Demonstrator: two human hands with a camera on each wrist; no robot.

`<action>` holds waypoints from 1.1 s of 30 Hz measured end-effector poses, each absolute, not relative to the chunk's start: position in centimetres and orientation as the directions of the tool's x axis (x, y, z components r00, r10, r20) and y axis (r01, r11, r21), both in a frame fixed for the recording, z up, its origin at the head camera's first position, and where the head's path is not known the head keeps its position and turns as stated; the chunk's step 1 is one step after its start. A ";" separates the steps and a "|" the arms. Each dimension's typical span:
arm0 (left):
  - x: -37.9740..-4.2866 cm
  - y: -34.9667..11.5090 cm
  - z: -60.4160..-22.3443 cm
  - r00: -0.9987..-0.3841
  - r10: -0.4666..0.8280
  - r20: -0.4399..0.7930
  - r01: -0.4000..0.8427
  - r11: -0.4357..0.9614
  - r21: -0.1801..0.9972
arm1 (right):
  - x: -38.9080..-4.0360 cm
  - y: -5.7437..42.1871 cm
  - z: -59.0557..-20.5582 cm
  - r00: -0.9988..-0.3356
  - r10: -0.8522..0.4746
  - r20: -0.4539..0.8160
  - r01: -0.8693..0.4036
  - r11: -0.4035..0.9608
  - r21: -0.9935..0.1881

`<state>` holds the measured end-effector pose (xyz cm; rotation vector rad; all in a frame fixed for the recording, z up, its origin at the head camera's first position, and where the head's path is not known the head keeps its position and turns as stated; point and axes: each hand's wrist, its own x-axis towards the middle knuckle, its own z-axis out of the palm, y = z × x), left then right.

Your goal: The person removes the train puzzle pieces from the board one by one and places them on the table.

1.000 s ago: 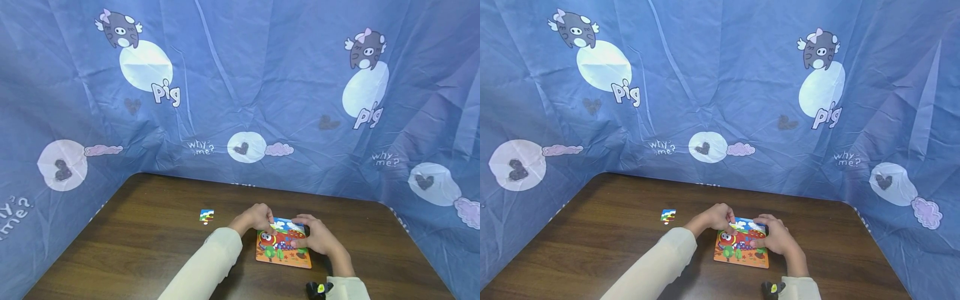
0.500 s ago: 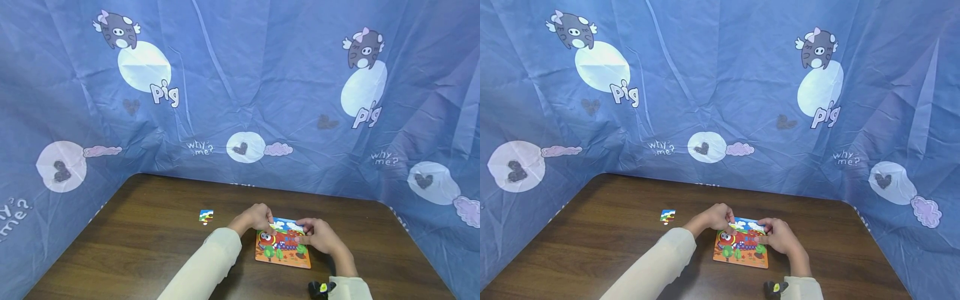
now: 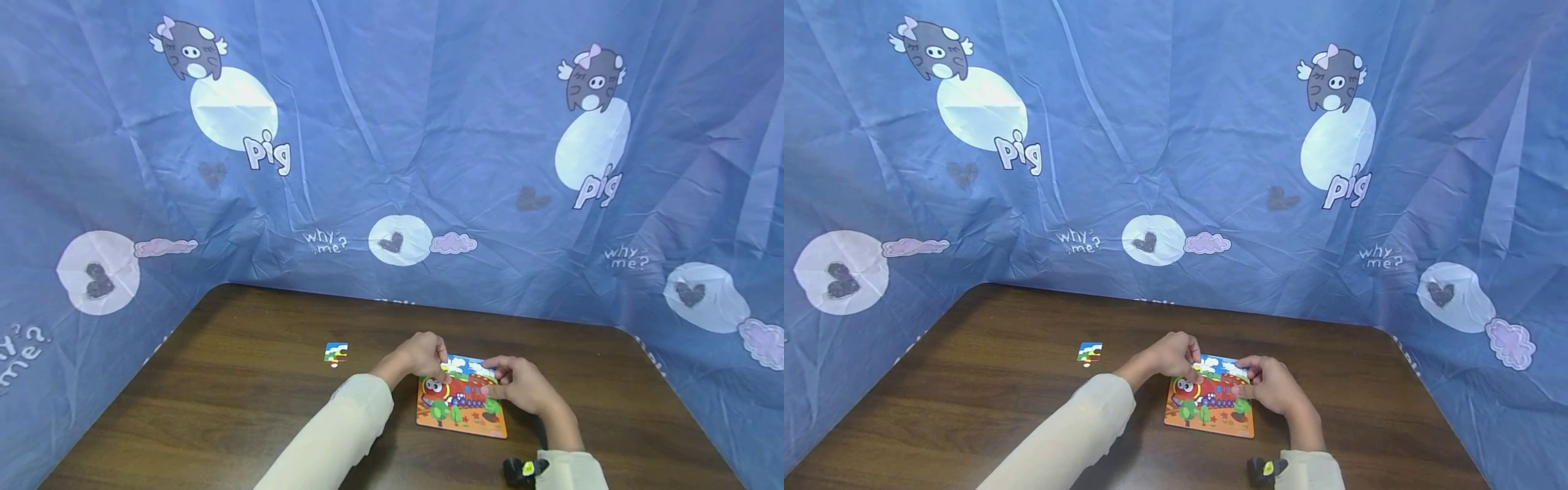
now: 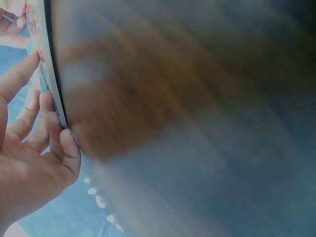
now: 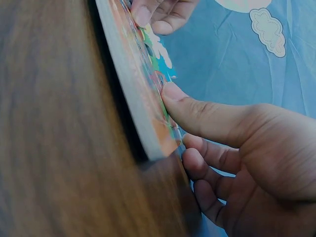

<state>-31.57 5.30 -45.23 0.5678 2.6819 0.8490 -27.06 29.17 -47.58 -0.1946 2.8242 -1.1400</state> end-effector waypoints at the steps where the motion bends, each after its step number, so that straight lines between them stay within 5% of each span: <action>1: -31.6 5.3 -45.2 -0.887 0.443 -0.128 0.288 0.749 0.596 | -27.1 29.2 -47.6 -0.988 -0.149 -0.036 -0.082 0.714 -0.696; 33: -32.1 4.2 -45.0 -0.889 0.453 -0.072 0.174 0.477 0.861 | -27.0 28.8 -47.7 -0.993 -0.110 -0.042 -0.050 0.720 -0.692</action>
